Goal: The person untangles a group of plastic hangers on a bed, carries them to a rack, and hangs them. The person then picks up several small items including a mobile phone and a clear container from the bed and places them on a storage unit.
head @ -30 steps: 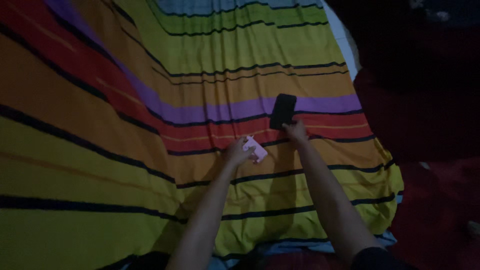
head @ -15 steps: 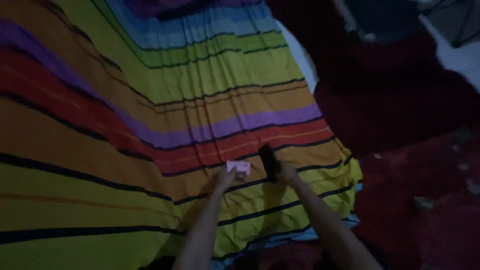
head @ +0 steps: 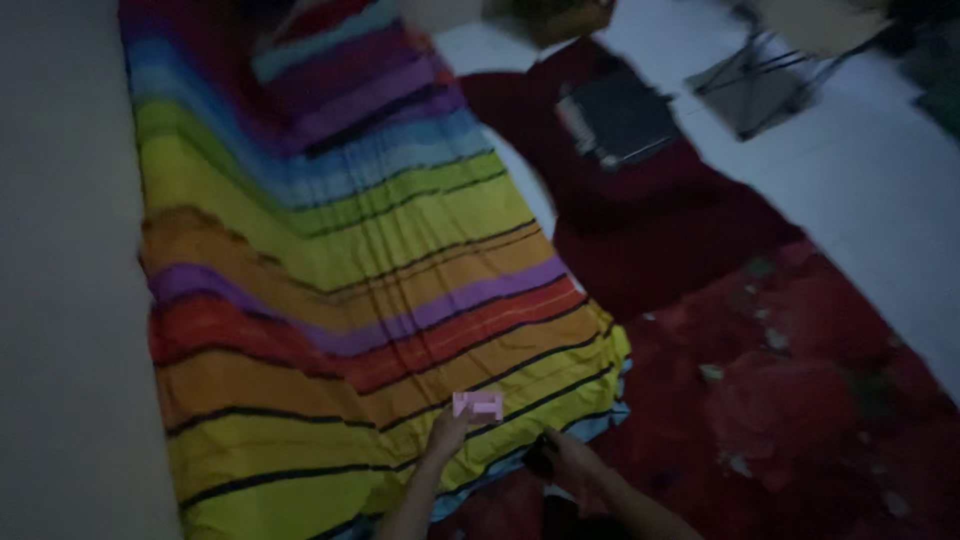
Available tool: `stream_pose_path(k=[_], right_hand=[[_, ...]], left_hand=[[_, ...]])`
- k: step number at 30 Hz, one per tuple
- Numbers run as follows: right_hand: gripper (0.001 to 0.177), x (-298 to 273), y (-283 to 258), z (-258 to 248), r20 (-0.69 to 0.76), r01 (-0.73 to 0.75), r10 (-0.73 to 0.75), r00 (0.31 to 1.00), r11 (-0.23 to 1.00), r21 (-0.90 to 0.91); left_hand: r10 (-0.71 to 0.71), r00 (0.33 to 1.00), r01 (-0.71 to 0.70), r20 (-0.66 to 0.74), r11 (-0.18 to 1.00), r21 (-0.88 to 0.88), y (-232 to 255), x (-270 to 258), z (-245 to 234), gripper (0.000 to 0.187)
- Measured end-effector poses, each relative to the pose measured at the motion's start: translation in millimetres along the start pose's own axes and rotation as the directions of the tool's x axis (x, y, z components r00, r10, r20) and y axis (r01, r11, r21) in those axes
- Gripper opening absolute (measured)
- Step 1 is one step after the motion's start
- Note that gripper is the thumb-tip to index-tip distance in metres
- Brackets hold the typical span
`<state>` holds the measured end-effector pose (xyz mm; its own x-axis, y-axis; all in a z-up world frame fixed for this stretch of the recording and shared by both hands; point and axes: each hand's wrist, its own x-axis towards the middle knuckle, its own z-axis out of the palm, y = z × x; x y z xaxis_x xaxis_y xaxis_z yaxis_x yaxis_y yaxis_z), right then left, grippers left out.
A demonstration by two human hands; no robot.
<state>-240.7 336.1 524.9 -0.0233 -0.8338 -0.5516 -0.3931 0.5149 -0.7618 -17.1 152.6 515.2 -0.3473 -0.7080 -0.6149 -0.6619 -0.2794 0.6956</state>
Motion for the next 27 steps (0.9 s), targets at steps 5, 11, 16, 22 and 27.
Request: stream_pose_path(k=[5, 11, 16, 22, 27], right_hand=[[0.027, -100, -56, -71, 0.042, -0.054, 0.05, 0.998, 0.99, 0.127], [0.032, -213, -48, -99, 0.477, -0.328, 0.103, 0.873, 0.848, 0.416], [0.06, -254, -23, -88, 0.296, -0.233, 0.145, 0.944, 0.929, 0.287], [0.102, -291, 44, -153, 0.262, -0.413, 0.345, 0.901, 0.869, 0.274], [0.107, -310, 116, -271, 0.139, -0.423, 0.402, 0.905, 0.823, 0.378]], left_hand=[[0.075, 0.993, -0.084, 0.094, 0.992, 0.099, 117, -29, 0, 0.063], [0.14, 0.96, -0.204, 0.244, 0.943, 0.263, 183, -47, 36, 0.07], [0.344, 0.897, -0.392, 0.276, 0.909, 0.14, 256, -44, 111, 0.06], [0.361, 0.855, -0.47, 0.371, 0.843, 0.263, 354, -25, 238, 0.067], [0.344, 0.793, -0.39, 0.502, 0.921, -0.014, 419, -12, 329, 0.057]])
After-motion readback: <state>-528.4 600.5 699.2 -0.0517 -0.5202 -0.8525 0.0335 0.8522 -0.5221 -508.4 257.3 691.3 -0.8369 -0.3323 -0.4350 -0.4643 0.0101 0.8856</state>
